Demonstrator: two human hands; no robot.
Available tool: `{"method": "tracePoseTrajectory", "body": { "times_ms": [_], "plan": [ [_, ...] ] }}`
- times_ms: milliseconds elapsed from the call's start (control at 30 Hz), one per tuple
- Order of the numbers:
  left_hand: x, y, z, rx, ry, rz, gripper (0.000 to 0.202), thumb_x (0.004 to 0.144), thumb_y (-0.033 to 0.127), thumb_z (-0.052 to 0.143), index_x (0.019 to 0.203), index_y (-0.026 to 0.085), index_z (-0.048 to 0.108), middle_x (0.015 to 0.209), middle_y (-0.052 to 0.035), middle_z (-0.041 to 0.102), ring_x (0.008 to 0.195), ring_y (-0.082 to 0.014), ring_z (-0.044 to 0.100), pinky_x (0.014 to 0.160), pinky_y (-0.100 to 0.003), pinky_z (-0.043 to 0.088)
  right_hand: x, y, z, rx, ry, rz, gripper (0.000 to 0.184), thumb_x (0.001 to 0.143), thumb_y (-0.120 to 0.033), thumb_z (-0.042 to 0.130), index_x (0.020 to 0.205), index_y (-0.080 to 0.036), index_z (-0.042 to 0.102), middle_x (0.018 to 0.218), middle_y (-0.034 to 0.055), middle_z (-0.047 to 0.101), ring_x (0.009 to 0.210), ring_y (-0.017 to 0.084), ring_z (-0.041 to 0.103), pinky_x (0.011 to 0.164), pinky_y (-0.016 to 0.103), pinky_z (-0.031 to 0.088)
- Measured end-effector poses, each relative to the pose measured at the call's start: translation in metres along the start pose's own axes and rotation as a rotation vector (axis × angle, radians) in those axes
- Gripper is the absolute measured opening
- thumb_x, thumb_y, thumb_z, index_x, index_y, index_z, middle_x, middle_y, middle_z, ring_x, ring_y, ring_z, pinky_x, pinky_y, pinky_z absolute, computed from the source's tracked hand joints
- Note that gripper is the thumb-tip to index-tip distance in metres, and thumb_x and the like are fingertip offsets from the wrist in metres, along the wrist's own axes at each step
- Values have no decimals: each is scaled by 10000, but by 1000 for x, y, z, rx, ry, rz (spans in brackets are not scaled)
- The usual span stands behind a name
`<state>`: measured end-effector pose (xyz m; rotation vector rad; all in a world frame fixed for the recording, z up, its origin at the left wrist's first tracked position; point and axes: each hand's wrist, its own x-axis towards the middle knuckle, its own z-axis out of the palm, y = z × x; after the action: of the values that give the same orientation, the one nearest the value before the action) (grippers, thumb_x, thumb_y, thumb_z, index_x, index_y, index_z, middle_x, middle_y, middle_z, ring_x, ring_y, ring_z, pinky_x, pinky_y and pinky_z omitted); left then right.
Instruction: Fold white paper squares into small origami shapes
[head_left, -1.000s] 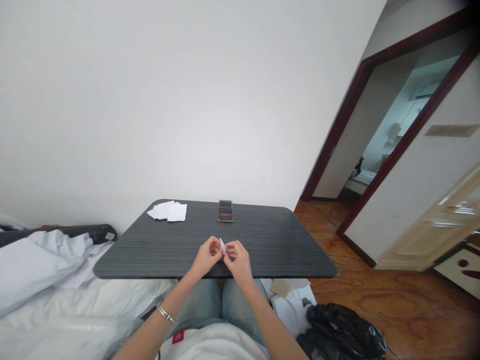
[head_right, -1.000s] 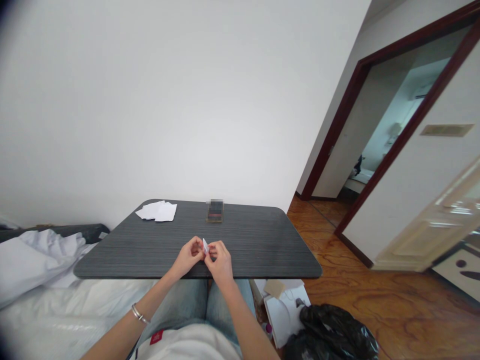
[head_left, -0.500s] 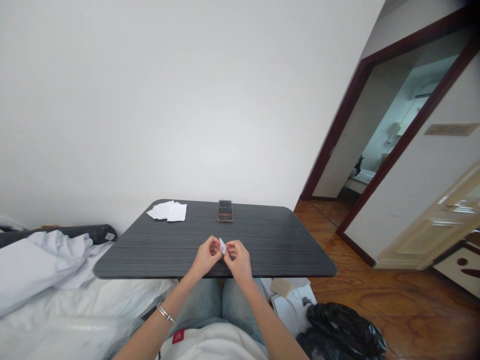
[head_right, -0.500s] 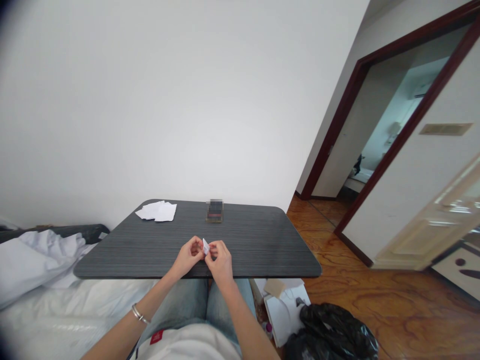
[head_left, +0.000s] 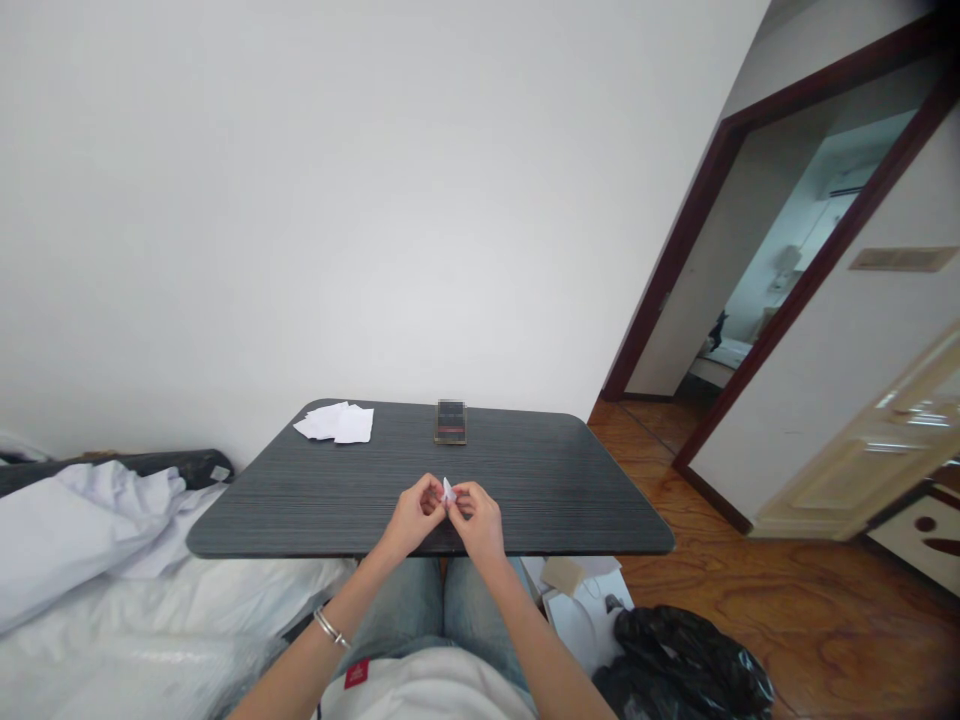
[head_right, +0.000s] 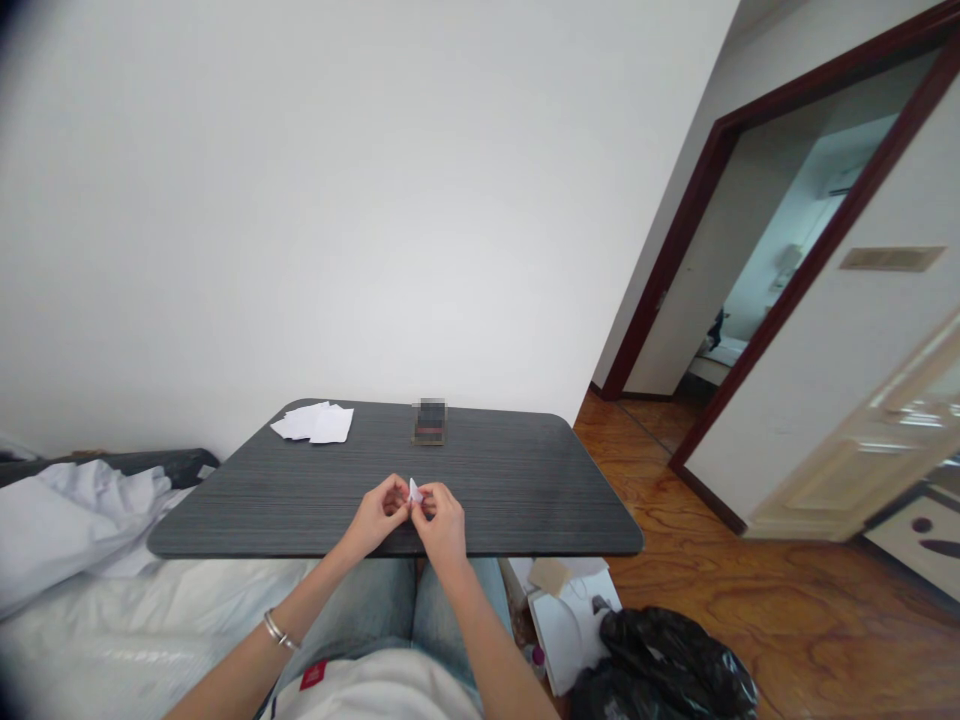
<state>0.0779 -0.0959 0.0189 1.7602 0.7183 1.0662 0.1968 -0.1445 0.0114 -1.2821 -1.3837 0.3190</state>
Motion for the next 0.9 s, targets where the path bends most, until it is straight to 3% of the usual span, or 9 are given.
{"method": "tracePoseTrajectory", "body": {
  "times_ms": [900],
  "plan": [
    [-1, 0, 1, 80, -37, 27, 148, 715, 282, 528, 711, 164, 439, 577, 39, 493, 489, -75, 453, 458, -164, 349, -4, 0, 6, -287, 98, -173, 107, 765, -191, 440, 773, -177, 546, 696, 24, 591, 588, 126, 562, 570, 209, 438]
  ]
}}
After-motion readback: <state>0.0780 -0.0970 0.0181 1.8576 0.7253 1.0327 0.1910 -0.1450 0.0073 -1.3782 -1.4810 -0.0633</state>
